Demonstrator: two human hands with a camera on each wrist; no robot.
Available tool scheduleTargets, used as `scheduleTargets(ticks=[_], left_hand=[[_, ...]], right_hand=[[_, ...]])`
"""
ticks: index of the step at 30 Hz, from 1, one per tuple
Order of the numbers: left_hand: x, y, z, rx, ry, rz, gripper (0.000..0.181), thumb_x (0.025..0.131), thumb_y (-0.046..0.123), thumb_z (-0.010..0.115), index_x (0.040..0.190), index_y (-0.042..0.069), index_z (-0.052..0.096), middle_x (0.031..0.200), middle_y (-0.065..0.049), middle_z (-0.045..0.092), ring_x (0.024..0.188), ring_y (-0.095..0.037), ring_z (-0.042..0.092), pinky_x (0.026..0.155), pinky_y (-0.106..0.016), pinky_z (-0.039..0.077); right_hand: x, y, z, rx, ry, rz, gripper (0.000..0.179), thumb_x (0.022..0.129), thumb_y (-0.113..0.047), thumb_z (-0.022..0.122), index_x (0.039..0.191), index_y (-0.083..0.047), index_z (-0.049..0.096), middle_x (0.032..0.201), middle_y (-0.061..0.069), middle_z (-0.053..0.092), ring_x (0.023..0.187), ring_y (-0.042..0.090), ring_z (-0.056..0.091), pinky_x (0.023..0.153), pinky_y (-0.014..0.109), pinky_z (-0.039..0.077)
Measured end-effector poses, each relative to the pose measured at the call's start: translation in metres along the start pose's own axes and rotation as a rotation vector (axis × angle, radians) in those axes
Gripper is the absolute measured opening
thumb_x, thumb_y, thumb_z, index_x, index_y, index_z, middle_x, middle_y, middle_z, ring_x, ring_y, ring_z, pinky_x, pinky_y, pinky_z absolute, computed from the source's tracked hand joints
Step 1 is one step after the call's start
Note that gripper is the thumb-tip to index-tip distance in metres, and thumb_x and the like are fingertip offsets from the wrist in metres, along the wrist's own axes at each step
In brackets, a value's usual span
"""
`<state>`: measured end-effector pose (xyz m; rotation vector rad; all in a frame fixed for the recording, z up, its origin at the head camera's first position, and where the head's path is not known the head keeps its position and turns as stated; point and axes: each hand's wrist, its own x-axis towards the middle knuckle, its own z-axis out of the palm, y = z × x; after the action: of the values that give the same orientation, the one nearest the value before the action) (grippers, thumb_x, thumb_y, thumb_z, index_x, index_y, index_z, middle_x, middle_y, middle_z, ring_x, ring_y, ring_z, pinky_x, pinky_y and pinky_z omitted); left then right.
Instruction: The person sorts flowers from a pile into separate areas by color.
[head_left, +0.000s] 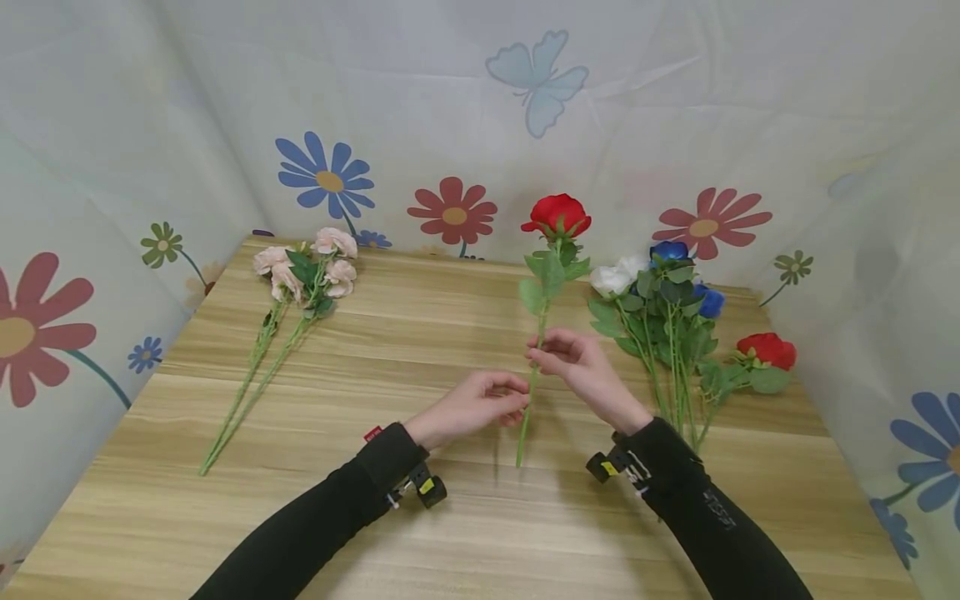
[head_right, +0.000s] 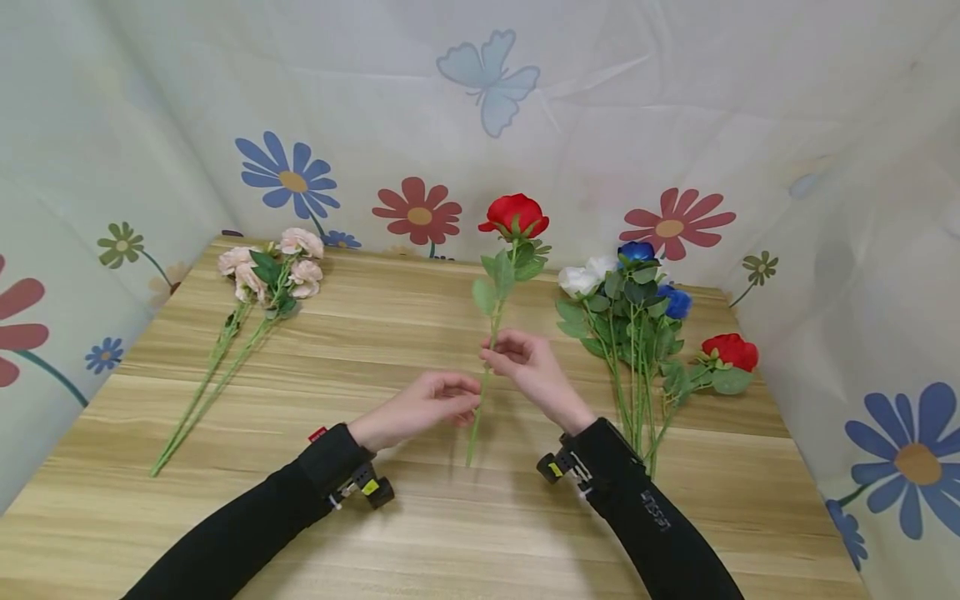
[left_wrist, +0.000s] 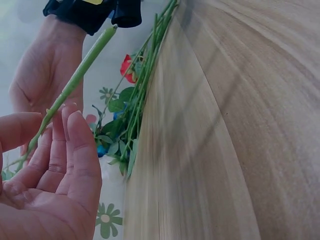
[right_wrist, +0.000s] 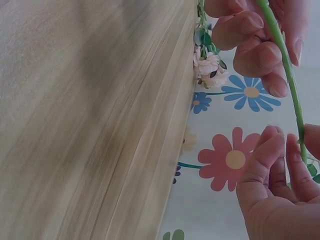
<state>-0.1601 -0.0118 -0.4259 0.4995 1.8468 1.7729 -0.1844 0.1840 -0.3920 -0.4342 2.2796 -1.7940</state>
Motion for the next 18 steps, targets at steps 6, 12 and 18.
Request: scheduleTargets(ticks=[6,12,18], left_hand=[[-0.0001,-0.0008,0.0002,-0.036,-0.007,0.005,0.034,0.096,0.011,0.054,0.122,-0.010,0.054,0.110,-0.026,0.061,0.088,-0.023,0.063,0.083,-0.040,0.055],[-0.0004,-0.0031,0.0004,-0.032,-0.007,0.022,0.032,0.096,0.015,0.056,0.117,-0.010,0.056,0.100,-0.023,0.063,0.080,-0.019,0.061,0.081,-0.042,0.055],[-0.0031,-0.0044,-0.0007,-0.031,-0.002,0.027,0.032,0.095,0.015,0.057,0.113,-0.012,0.056,0.092,-0.021,0.061,0.074,-0.015,0.060,0.077,-0.040,0.055]], right_hand=[[0.0004,-0.0001,0.0041,0.023,-0.019,-0.002,0.030,0.092,-0.015,0.061,0.114,0.005,0.058,0.113,0.031,0.057,0.102,0.032,0.060,0.089,0.036,0.050],[-0.0001,0.0013,0.0068,0.031,-0.054,0.005,0.034,0.094,-0.017,0.058,0.119,0.006,0.055,0.116,0.028,0.057,0.105,0.033,0.059,0.092,0.044,0.048],[-0.0004,0.0030,0.0083,0.033,-0.084,0.006,0.034,0.096,-0.019,0.057,0.119,0.005,0.055,0.120,0.031,0.054,0.109,0.039,0.056,0.092,0.046,0.049]])
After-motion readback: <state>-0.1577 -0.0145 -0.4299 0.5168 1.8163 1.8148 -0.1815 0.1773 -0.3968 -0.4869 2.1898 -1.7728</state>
